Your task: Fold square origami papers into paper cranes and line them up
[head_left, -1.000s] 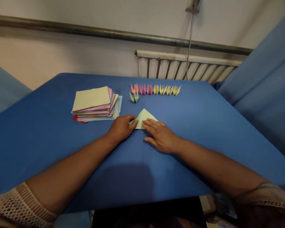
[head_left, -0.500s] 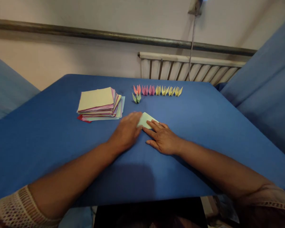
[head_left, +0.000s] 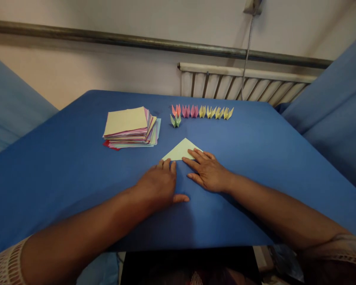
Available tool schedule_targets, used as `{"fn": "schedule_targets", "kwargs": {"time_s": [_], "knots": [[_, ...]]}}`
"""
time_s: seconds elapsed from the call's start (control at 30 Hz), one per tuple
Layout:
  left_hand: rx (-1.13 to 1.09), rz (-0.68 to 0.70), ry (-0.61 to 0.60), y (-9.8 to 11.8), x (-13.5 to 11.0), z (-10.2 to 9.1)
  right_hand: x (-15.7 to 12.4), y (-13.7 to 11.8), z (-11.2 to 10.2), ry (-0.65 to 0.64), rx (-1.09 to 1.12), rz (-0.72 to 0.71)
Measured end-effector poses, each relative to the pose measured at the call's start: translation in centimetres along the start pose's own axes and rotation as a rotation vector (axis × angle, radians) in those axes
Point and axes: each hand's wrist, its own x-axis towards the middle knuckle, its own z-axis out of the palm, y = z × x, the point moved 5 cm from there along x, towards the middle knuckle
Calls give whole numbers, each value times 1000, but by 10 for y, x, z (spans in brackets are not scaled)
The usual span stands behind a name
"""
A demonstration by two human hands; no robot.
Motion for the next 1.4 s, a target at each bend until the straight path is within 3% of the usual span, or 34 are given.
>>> {"fn": "schedule_targets", "kwargs": {"time_s": [0.13, 0.2, 0.3, 0.4, 0.5, 0.57, 0.7, 0.9, 1.1, 1.27, 1.33, 1.4], "knots": [[-23, -144, -36, -11, -2, -15, 1, -1, -1, 1, 5, 1], [-31, -150, 72, -14, 3, -21, 1, -1, -1, 3, 8, 6], [-61, 54, 371, -2, 11, -27, 2, -2, -1, 9, 14, 2], [-113, 255, 482, 15, 15, -24, 3, -2, 0, 16, 32, -6], [-142, 274, 567, 21, 15, -21, 4, -2, 0, 15, 54, -13], [-190, 280, 506, 20, 19, -11, 5, -2, 0, 14, 51, -8], [-248, 174, 270, 5, 33, 18, 5, 0, 1, 4, 34, 10], [-150, 151, 170, -1, 35, 26, -4, 4, -6, -10, -2, 40], [-135, 149, 166, -2, 35, 23, -17, 12, -29, -66, -117, 135], [-151, 147, 149, -3, 35, 20, -25, 25, -39, -130, -228, 318], [-157, 141, 143, -3, 35, 20, -23, 29, -41, -51, -262, 406], [-163, 141, 140, -2, 35, 20, -18, 26, -40, 88, -245, 398]]}}
